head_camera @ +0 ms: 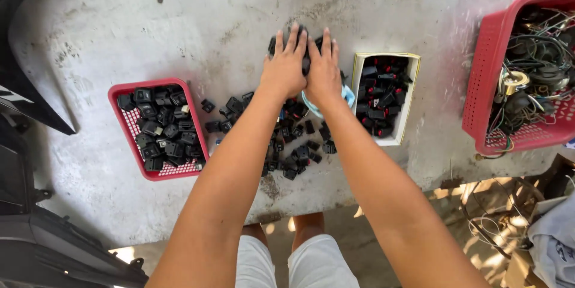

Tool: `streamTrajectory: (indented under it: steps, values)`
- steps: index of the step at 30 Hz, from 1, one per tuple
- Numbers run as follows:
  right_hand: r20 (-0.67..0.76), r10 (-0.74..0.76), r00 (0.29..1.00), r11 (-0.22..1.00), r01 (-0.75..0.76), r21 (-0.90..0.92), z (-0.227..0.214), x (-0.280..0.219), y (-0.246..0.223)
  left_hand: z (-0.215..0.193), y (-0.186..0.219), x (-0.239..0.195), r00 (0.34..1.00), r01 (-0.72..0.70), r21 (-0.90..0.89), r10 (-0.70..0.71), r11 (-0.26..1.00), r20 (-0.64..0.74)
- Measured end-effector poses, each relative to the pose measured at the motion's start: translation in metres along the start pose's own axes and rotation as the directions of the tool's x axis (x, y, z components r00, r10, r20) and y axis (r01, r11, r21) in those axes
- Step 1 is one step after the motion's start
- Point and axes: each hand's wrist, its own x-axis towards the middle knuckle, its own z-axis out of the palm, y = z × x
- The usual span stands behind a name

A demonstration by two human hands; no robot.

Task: The person picks up small black electronic components from a table and wipes them with a light blue cloth. They handle the components one by one, wiping them thoroughly before placing them back on the table or into a red basket.

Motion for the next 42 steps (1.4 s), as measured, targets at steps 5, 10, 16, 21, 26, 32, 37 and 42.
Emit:
streamTrajectory:
  steps: [5, 10, 16, 21, 26, 32, 37, 42]
  values:
    - [-0.036, -0.004, 0.999, 1.0, 0.004, 0.009, 0.025, -0.052, -0.014, 0.038, -0.01, -0.051, 0.999, 0.017, 0.011, -0.017, 1.0, -0.03]
    - [-0.113, -0.029, 0.993, 0.999, 0.031, 0.018, 0.039, -0.093, -0.02, 0.082, -0.019, -0.083, 0.993, 0.027, 0.049, -0.021, 0.998, -0.117]
    - [-0.041, -0.096, 0.995, 0.995, 0.097, 0.02, 0.042, -0.13, -0.026, 0.112, -0.026, -0.117, 0.971, 0.021, 0.081, -0.001, 0.996, -0.238]
    - [-0.192, -0.06, 0.98, 0.994, 0.075, 0.075, 0.034, -0.127, -0.002, 0.092, -0.033, -0.123, 0.908, 0.108, 0.017, -0.092, 0.994, -0.409]
    - [-0.045, 0.121, 0.992, 0.992, -0.123, -0.038, 0.022, -0.1, 0.027, 0.057, -0.061, -0.086, 0.914, 0.089, 0.217, 0.007, 0.972, -0.407]
    - [-0.124, 0.117, 0.985, 0.99, -0.106, 0.094, 0.042, -0.125, 0.012, 0.053, -0.07, -0.077, 0.966, 0.103, 0.162, -0.06, 0.981, -0.25]
    - [-0.087, 0.038, 0.995, 0.997, -0.033, 0.065, 0.035, -0.145, -0.02, 0.093, -0.064, -0.124, 0.903, 0.078, -0.024, -0.081, 0.997, -0.421]
    - [-0.057, -0.147, 0.988, 0.98, 0.137, -0.147, 0.027, -0.132, -0.063, 0.123, -0.069, -0.174, 0.73, 0.26, -0.234, -0.349, 0.937, -0.588]
